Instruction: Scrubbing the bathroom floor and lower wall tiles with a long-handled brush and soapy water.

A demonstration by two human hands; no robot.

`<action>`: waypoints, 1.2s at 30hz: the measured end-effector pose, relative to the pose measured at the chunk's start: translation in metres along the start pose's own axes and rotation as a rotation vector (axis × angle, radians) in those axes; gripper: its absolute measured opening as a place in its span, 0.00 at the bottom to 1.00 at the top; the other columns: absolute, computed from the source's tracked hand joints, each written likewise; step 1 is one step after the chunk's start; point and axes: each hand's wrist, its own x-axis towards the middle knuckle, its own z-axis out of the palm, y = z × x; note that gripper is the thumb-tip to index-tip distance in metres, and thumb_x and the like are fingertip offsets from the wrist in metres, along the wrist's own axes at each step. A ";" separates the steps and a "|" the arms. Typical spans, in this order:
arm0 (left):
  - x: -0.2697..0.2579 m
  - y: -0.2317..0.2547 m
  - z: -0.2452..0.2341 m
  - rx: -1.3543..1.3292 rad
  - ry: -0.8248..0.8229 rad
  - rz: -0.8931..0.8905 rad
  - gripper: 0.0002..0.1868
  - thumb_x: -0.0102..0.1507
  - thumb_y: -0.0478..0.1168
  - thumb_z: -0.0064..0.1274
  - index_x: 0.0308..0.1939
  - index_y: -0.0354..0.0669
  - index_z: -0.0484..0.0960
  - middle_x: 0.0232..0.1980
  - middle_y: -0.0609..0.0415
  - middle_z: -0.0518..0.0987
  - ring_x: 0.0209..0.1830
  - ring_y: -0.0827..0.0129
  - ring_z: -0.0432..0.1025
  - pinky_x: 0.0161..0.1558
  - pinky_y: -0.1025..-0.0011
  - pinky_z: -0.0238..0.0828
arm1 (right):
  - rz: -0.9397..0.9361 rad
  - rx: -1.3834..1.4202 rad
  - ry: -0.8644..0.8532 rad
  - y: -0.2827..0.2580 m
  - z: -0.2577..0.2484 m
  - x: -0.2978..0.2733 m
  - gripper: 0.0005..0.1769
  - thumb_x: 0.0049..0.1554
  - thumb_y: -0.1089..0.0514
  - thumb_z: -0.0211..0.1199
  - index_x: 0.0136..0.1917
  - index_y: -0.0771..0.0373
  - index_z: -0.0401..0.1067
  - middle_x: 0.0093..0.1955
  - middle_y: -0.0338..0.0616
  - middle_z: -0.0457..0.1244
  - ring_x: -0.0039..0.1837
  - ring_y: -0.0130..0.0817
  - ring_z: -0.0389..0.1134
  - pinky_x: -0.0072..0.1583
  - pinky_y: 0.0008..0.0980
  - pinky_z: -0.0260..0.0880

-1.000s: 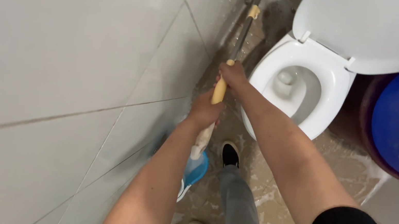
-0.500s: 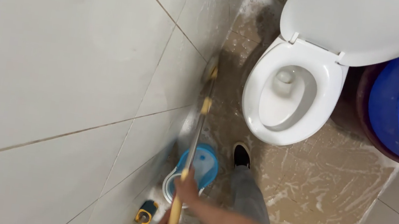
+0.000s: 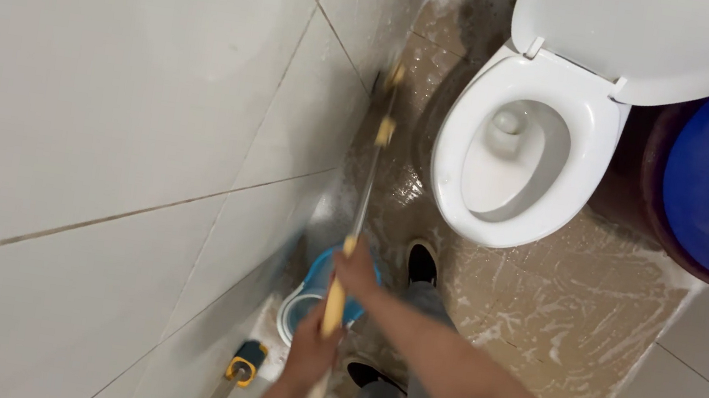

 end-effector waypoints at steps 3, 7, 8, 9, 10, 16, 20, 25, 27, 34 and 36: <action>0.070 0.053 0.009 -0.061 -0.032 0.017 0.29 0.65 0.33 0.54 0.71 0.43 0.70 0.29 0.54 0.77 0.14 0.73 0.66 0.17 0.70 0.64 | -0.083 0.154 -0.050 -0.049 -0.024 0.080 0.18 0.56 0.64 0.57 0.56 0.68 0.55 0.31 0.55 0.63 0.27 0.44 0.68 0.28 0.43 0.69; 0.137 0.126 0.019 -0.009 -0.083 0.112 0.33 0.62 0.32 0.52 0.73 0.49 0.69 0.26 0.55 0.76 0.13 0.73 0.68 0.16 0.69 0.65 | -0.088 -0.042 0.066 -0.109 -0.051 0.160 0.18 0.60 0.59 0.59 0.56 0.70 0.56 0.33 0.53 0.64 0.30 0.43 0.70 0.32 0.41 0.71; 0.150 0.141 0.024 -0.036 -0.097 0.112 0.33 0.62 0.32 0.51 0.73 0.50 0.69 0.26 0.54 0.75 0.13 0.72 0.68 0.16 0.69 0.65 | -0.073 0.016 0.049 -0.126 -0.058 0.175 0.19 0.59 0.59 0.59 0.56 0.71 0.55 0.34 0.54 0.63 0.30 0.43 0.69 0.31 0.43 0.71; 0.163 0.156 0.027 -0.062 -0.111 0.112 0.33 0.62 0.33 0.50 0.73 0.50 0.69 0.26 0.54 0.75 0.13 0.72 0.67 0.16 0.68 0.65 | -0.058 0.073 0.032 -0.143 -0.065 0.188 0.21 0.58 0.60 0.59 0.56 0.72 0.53 0.36 0.54 0.62 0.30 0.43 0.68 0.31 0.44 0.72; 0.168 0.161 0.029 -0.062 -0.106 0.106 0.33 0.62 0.33 0.50 0.73 0.50 0.69 0.26 0.54 0.75 0.13 0.72 0.67 0.16 0.68 0.65 | -0.054 0.073 0.027 -0.149 -0.067 0.190 0.21 0.58 0.60 0.59 0.56 0.72 0.53 0.36 0.54 0.62 0.30 0.43 0.68 0.31 0.44 0.72; 0.139 0.136 0.036 -0.066 -0.076 0.053 0.36 0.61 0.33 0.50 0.74 0.53 0.65 0.26 0.54 0.75 0.13 0.71 0.68 0.17 0.68 0.65 | -0.007 0.070 0.019 -0.126 -0.066 0.157 0.24 0.56 0.64 0.56 0.62 0.67 0.50 0.37 0.53 0.61 0.30 0.41 0.67 0.30 0.42 0.73; 0.074 0.071 0.017 -0.002 -0.024 0.112 0.35 0.62 0.32 0.53 0.75 0.49 0.67 0.31 0.55 0.78 0.17 0.74 0.69 0.20 0.71 0.66 | -0.055 0.076 -0.011 -0.070 -0.033 0.080 0.25 0.57 0.66 0.55 0.65 0.68 0.52 0.35 0.53 0.62 0.28 0.41 0.67 0.28 0.41 0.70; -0.038 0.051 -0.018 0.009 -0.021 -0.069 0.37 0.64 0.35 0.53 0.78 0.54 0.62 0.31 0.54 0.76 0.19 0.78 0.67 0.22 0.73 0.66 | 0.134 0.156 -0.067 -0.030 0.014 -0.037 0.36 0.57 0.63 0.55 0.74 0.64 0.43 0.32 0.53 0.62 0.27 0.38 0.66 0.29 0.38 0.70; -0.077 0.061 -0.023 0.037 -0.009 -0.283 0.37 0.63 0.35 0.51 0.77 0.57 0.64 0.27 0.50 0.75 0.15 0.73 0.65 0.20 0.71 0.66 | 0.158 0.184 -0.072 -0.034 0.022 -0.086 0.44 0.53 0.64 0.54 0.77 0.61 0.37 0.33 0.48 0.63 0.26 0.39 0.66 0.27 0.41 0.70; -0.039 0.038 -0.011 0.042 0.014 -0.251 0.38 0.62 0.35 0.52 0.77 0.55 0.62 0.32 0.52 0.79 0.16 0.74 0.67 0.21 0.71 0.67 | 0.074 0.147 -0.073 -0.007 0.010 -0.029 0.27 0.55 0.64 0.55 0.65 0.66 0.52 0.33 0.50 0.62 0.26 0.39 0.67 0.27 0.40 0.70; 0.001 0.034 -0.002 0.049 -0.008 -0.039 0.37 0.63 0.34 0.55 0.77 0.50 0.64 0.32 0.54 0.78 0.19 0.76 0.70 0.23 0.73 0.68 | -0.013 0.100 -0.050 0.000 -0.004 0.018 0.21 0.56 0.64 0.57 0.59 0.65 0.53 0.34 0.49 0.61 0.27 0.40 0.67 0.28 0.40 0.69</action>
